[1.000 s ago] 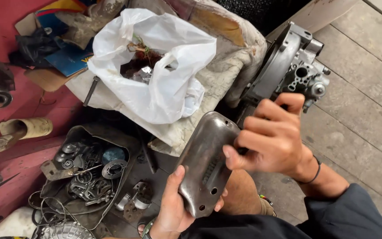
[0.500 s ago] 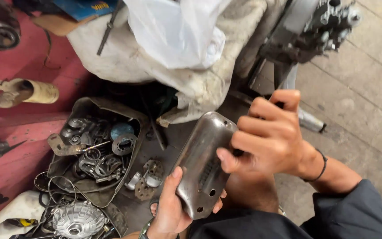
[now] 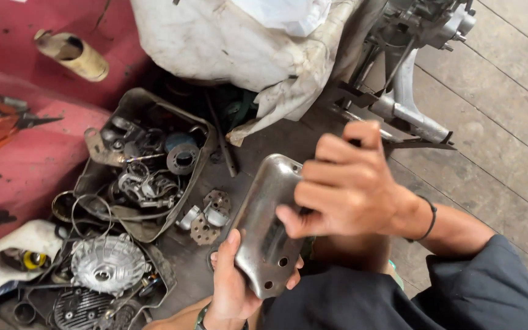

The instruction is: Scrubbing a metal engine cover with a brush to remove dirt or grime

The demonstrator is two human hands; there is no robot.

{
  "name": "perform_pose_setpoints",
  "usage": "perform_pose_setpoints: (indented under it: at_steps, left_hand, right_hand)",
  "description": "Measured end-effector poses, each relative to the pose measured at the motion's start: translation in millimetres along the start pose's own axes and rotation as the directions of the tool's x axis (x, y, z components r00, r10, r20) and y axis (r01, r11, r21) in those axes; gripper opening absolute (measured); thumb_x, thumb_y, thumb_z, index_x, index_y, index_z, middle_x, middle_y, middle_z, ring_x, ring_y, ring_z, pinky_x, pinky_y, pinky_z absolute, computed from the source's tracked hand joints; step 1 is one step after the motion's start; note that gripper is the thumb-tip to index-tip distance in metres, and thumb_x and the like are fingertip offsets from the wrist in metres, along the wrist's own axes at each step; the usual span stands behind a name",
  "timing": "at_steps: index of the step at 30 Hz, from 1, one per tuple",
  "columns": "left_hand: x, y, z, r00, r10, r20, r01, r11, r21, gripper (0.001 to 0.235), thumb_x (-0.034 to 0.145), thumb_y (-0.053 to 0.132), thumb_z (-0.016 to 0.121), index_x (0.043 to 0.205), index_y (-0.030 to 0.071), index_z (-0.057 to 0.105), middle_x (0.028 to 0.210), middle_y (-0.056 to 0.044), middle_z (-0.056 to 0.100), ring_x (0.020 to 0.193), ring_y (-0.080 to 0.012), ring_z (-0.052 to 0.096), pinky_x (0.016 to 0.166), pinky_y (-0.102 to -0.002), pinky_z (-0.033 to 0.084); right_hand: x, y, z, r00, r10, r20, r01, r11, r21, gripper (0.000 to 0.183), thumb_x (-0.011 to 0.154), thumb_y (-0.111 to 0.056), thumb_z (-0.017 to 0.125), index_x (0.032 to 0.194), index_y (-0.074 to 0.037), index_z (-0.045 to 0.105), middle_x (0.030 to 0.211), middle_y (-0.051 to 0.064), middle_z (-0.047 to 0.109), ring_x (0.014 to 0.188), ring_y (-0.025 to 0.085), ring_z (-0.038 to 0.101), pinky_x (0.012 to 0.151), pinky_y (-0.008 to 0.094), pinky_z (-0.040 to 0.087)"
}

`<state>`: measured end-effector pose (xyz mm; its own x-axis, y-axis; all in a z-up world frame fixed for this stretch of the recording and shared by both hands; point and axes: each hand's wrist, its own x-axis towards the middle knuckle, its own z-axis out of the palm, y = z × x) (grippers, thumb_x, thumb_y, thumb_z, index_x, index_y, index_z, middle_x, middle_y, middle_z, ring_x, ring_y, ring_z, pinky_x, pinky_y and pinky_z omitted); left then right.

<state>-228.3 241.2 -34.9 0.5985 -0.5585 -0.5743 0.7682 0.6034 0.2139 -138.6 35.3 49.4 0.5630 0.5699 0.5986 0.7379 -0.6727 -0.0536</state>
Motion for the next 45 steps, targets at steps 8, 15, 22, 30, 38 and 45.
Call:
perform_pose_setpoints:
  at_steps: [8, 15, 22, 30, 38, 45]
  left_hand:
    - [-41, -15, -4, 0.989, 0.147, 0.001, -0.146, 0.985, -0.086, 0.082, 0.087, 0.059, 0.052, 0.133, -0.009, 0.053, 0.1, -0.033, 0.063, 0.072, -0.0402, 0.064, 0.048, -0.044, 0.048]
    - [-67, -28, -7, 0.97, 0.241, -0.034, -0.244, 0.963, -0.114, 0.083, 0.088, 0.06, 0.049, 0.133, -0.009, 0.055, 0.097, -0.034, 0.064, 0.074, -0.0408, 0.064, 0.051, -0.043, 0.051]
    - [-97, -36, -16, 0.941, 0.332, -0.063, -0.337, 0.933, -0.127, 0.083, 0.086, 0.059, 0.052, 0.135, -0.008, 0.053, 0.102, -0.031, 0.063, 0.069, -0.0394, 0.062, 0.048, -0.043, 0.049]
    - [-116, -51, -33, 0.938, 0.347, 0.006, -0.34, 0.921, -0.19, 0.081, 0.087, 0.057, 0.054, 0.142, -0.002, 0.051, 0.113, -0.03, 0.063, 0.076, -0.0403, 0.064, 0.053, -0.043, 0.054]
    - [-116, -57, -12, 0.937, 0.346, 0.042, -0.339, 0.933, -0.124, 0.083, 0.087, 0.058, 0.052, 0.135, -0.01, 0.052, 0.094, -0.031, 0.064, 0.071, -0.0368, 0.063, 0.049, -0.04, 0.05]
    - [-110, -61, -5, 0.942, 0.332, 0.047, -0.329, 0.942, -0.067, 0.087, 0.088, 0.059, 0.052, 0.138, -0.012, 0.05, 0.099, -0.035, 0.064, 0.07, -0.0369, 0.064, 0.049, -0.041, 0.051]
  right_hand:
    - [12, -27, 7, 0.994, -0.085, -0.074, 0.088, 0.995, 0.039, 0.046, 0.1, -0.036, 0.057, 0.059, -0.02, 0.043, 0.055, -0.005, 0.045, 0.063, 0.017, 0.041, 0.083, 0.04, 0.025]
    - [19, -49, 11, 0.968, -0.211, -0.133, 0.222, 0.973, 0.067, 0.044, 0.099, -0.036, 0.056, 0.059, -0.022, 0.047, 0.055, -0.005, 0.051, 0.063, 0.015, 0.042, 0.085, 0.039, 0.025]
    - [28, -86, 10, 0.967, -0.209, -0.149, 0.23, 0.962, 0.144, 0.048, 0.1, -0.036, 0.055, 0.059, -0.018, 0.038, 0.055, -0.006, 0.036, 0.059, 0.017, 0.039, 0.078, 0.041, 0.023]
    - [16, -112, 10, 0.954, -0.272, -0.129, 0.283, 0.956, 0.076, 0.053, 0.105, -0.039, 0.053, 0.056, -0.02, 0.048, 0.049, -0.002, 0.046, 0.064, 0.017, 0.039, 0.089, 0.039, 0.025]
    - [12, -99, -10, 0.97, -0.204, -0.133, 0.219, 0.97, 0.11, 0.054, 0.105, -0.038, 0.054, 0.057, -0.014, 0.045, 0.053, -0.004, 0.044, 0.062, 0.021, 0.04, 0.083, 0.042, 0.023]
    - [-3, -85, -22, 0.973, -0.174, -0.152, 0.186, 0.98, 0.071, 0.053, 0.105, -0.038, 0.047, 0.056, -0.019, 0.04, 0.05, -0.004, 0.043, 0.061, 0.019, 0.038, 0.084, 0.042, 0.024]
